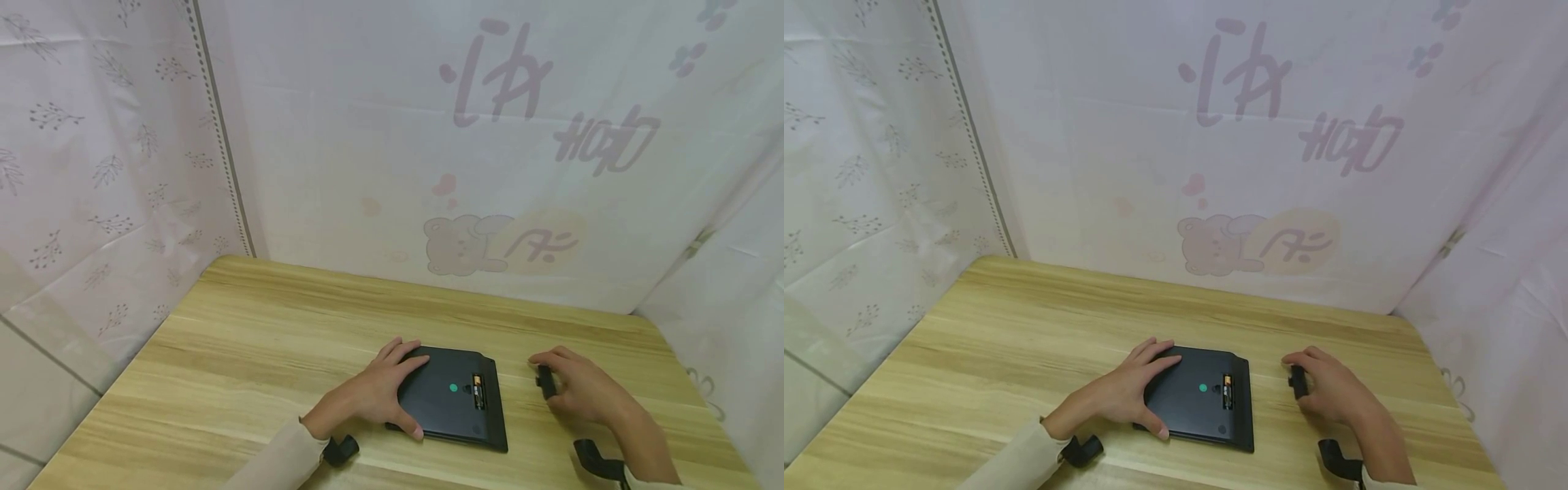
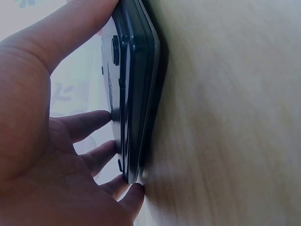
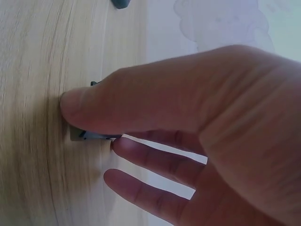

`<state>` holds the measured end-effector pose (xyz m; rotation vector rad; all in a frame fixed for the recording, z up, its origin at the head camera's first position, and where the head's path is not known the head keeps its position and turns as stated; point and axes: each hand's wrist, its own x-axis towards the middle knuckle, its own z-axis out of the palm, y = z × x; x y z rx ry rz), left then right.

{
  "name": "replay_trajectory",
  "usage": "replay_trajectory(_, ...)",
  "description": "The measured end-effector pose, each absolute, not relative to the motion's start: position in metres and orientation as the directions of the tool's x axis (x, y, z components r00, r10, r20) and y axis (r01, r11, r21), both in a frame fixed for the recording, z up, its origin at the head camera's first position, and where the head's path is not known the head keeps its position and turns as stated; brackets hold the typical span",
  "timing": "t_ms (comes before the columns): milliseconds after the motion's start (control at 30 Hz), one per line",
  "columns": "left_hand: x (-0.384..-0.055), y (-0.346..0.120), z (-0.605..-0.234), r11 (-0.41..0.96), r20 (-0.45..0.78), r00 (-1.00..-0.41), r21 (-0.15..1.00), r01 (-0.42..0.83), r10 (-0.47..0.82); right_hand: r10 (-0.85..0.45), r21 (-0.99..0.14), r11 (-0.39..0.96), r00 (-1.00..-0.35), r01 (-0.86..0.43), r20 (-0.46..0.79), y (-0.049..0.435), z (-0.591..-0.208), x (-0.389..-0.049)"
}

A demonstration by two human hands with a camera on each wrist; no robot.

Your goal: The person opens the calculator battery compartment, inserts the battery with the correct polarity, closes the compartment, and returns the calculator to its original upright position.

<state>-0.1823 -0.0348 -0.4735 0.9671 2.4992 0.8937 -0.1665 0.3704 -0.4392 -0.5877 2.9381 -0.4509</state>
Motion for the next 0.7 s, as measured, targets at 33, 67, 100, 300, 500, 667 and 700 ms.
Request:
replay_trajectory(33, -0.182, -0.035, -0.473, 0.579, -0.066, -0.723, 0.65, 0.492, 0.687, -0.388, -0.314, 0.882, -0.92, -0.352, -0.057, 0.37, -0.439, -0.166)
replay_trajectory(67, -0.182, -0.034, -0.473, 0.583, -0.069, -0.725, 0.648, 0.489, 0.685, -0.384, -0.313, 0.884, -0.921, -0.347, -0.062, 0.369, -0.438, -0.167)
replay_trajectory(100, -0.182, -0.034, -0.473, 0.586, -0.071, -0.727, 0.647, 0.488, 0.683, -0.381, -0.314, 0.885, -0.922, -0.344, -0.063, 0.368, -0.438, -0.166)
replay_trajectory(300, -0.182, -0.035, -0.473, 0.593, -0.079, -0.73, 0.646, 0.48, 0.678, -0.404, -0.307, 0.876, -0.914, -0.373, -0.042, 0.36, -0.436, -0.165)
replay_trajectory(500, -0.183, -0.034, -0.473, 0.589, -0.072, -0.73, 0.647, 0.485, 0.68, -0.438, -0.313, 0.858, -0.898, -0.409, -0.029, 0.352, -0.432, -0.163)
replay_trajectory(667, -0.183, -0.035, -0.476, 0.572, -0.052, -0.723, 0.652, 0.498, 0.689, -0.464, -0.343, 0.836, -0.886, -0.428, -0.026, 0.344, -0.429, -0.162)
replay_trajectory(700, -0.183, -0.035, -0.476, 0.567, -0.05, -0.722, 0.656, 0.497, 0.69, -0.466, -0.345, 0.834, -0.884, -0.43, -0.025, 0.342, -0.429, -0.162)
